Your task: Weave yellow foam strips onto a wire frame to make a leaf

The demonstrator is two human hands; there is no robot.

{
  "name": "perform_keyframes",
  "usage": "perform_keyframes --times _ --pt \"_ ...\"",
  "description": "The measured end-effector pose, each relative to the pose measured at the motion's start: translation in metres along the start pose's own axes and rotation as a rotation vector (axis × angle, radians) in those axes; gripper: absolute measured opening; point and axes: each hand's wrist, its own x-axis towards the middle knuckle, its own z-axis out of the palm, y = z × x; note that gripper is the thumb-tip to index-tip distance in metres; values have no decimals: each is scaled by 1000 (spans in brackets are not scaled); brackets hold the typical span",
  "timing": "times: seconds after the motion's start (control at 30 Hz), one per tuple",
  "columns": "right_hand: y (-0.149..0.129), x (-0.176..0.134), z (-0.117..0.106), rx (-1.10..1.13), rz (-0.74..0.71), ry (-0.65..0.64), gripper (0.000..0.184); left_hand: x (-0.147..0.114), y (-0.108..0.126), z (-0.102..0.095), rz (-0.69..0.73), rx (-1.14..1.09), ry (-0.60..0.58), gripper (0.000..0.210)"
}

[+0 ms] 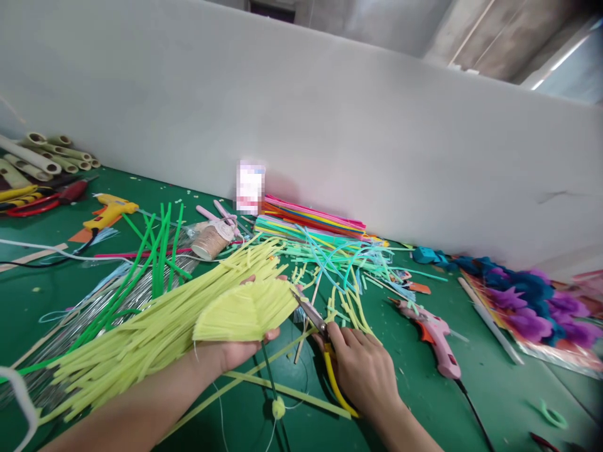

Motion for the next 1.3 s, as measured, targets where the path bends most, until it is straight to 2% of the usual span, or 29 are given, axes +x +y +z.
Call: perform_keyframes --times 0.13,0.4,0.47,0.63,0.7,0.77,0.83,0.87,0.93,0.97,1.03,1.1,1.13,1.2,1.3 --pt "-1 0 0 -8 2 13 28 0 0 -1 28 -25 11 33" --pt "-2 -7 3 24 -22 31 27 1 -6 -21 108 -78 3 27" --pt "-2 -8 2 41 53 -8 28 1 -6 -21 104 -77 -2 27" --pt "9 -6 -2 73 476 -285 32 1 -2 -10 14 -25 28 30" --pt "17 -5 -8 145 516 -374 25 0 -1 -6 -43 1 53 33" --pt "25 -3 -18 211 477 -422 23 -1 -1 -5 -28 -5 116 29" --pt "28 2 -29 251 464 -392 28 -1 0 -6 1 -16 158 25" --pt "27 6 -34 298 488 -306 29 -2 0 -6 -3 -15 141 27" --pt "20 15 -40 531 578 -135 30 -2 1 -6 -67 8 28 34" --pt "15 20 -40 731 629 -112 30 -2 1 -6 -103 19 -38 37" --pt "3 27 -33 1238 700 -186 34 -3 0 -7 -143 31 -139 38" --pt "-8 29 -21 1700 760 -262 34 -3 -2 -12 -119 33 -172 30" --pt "-13 29 -15 1855 788 -275 33 -3 -3 -15 -100 36 -172 25" --pt "-20 26 -5 2025 814 -268 30 -3 -7 -23 -49 48 -137 21" --pt "-24 22 2 2112 840 -217 26 -3 -10 -29 -35 54 -96 21"
